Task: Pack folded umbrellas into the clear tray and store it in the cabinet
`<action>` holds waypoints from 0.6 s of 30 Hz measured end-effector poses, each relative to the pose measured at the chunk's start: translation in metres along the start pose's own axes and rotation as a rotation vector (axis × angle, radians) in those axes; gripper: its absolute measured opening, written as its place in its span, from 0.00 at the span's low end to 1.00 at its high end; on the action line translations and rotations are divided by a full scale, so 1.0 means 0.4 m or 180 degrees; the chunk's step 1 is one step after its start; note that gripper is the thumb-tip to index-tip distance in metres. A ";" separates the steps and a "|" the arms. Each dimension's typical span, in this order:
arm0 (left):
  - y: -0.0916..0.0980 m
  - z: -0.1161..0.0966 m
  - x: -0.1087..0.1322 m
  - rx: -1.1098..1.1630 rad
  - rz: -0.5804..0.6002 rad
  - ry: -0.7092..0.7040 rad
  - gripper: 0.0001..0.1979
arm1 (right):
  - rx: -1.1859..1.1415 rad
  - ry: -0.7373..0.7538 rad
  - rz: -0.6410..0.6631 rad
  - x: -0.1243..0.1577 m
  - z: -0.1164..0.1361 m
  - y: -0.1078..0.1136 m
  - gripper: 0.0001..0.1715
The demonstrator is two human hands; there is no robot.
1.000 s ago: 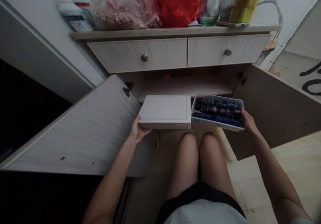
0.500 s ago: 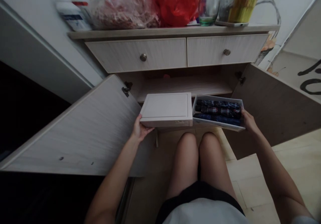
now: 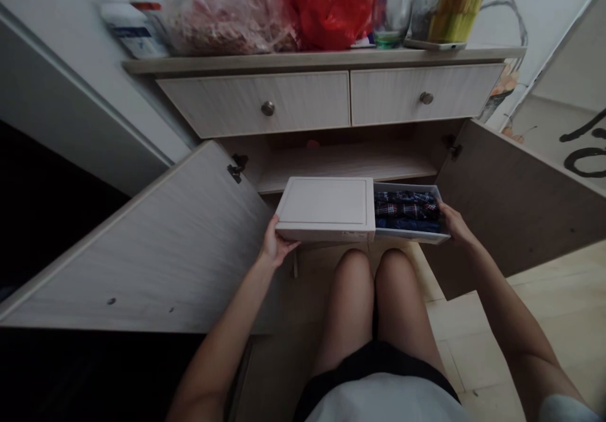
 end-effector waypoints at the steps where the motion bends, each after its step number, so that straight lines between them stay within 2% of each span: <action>1: -0.005 0.005 0.002 0.0005 -0.0005 0.0001 0.25 | -0.0051 -0.0048 0.0021 -0.003 0.002 -0.012 0.23; 4: -0.023 0.022 0.008 0.0017 -0.0018 0.0021 0.25 | -0.0143 -0.0126 0.0112 -0.012 0.010 -0.051 0.23; 8: -0.050 0.044 0.020 0.0065 0.0052 0.0062 0.24 | -0.0059 0.0005 0.0334 -0.028 0.017 -0.112 0.24; 18: -0.100 0.106 0.063 0.0204 -0.0037 0.0066 0.25 | 0.0050 0.0461 0.0562 -0.053 -0.005 -0.243 0.34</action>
Point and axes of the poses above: each hand's wrist, its own x-axis away from the middle knuckle, its own y-axis out of the back of the hand, z = x × y, the point moved 4 cm from there along -x, towards the middle knuckle, and after that the axes turned 8 degrees about x, right-handed, at the moved point
